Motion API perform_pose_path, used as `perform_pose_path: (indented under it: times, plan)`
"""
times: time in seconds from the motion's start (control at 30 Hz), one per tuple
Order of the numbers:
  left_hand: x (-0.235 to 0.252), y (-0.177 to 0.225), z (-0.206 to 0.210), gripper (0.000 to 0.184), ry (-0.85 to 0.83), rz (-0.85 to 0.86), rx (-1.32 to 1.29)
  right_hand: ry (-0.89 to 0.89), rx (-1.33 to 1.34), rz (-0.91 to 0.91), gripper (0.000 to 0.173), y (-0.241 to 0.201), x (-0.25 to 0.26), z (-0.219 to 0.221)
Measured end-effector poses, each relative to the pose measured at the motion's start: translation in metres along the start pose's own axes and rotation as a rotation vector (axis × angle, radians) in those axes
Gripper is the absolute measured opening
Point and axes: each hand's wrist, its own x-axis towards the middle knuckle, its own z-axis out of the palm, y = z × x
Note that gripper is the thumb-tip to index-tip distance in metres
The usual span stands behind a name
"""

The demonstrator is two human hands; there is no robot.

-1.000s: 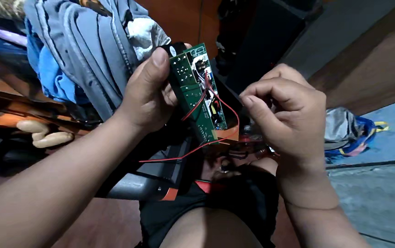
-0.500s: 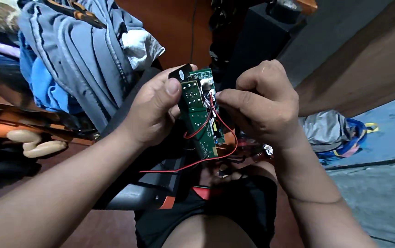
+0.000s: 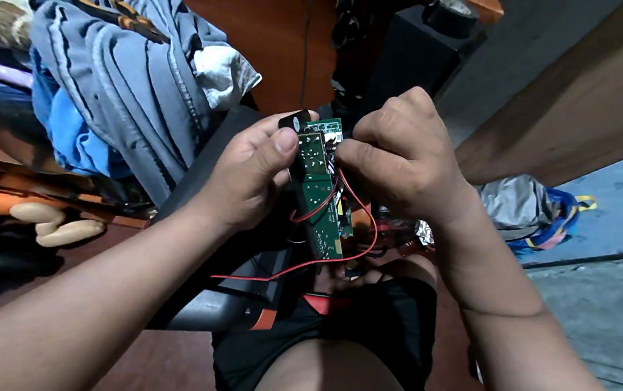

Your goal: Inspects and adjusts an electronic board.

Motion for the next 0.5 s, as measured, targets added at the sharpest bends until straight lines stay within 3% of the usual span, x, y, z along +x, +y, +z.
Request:
perform_pose_path:
  times: [0.23,0.5]
  plan:
    - [0.000,0.001,0.004,0.054,0.053,-0.088,0.037,0.018,0.024,0.022,0.010,0.003,-0.008,0.008]
    - [0.000,0.003,0.008,0.036,0.059,-0.146,0.042,0.034,0.091,0.064,0.010,0.002,-0.016,0.017]
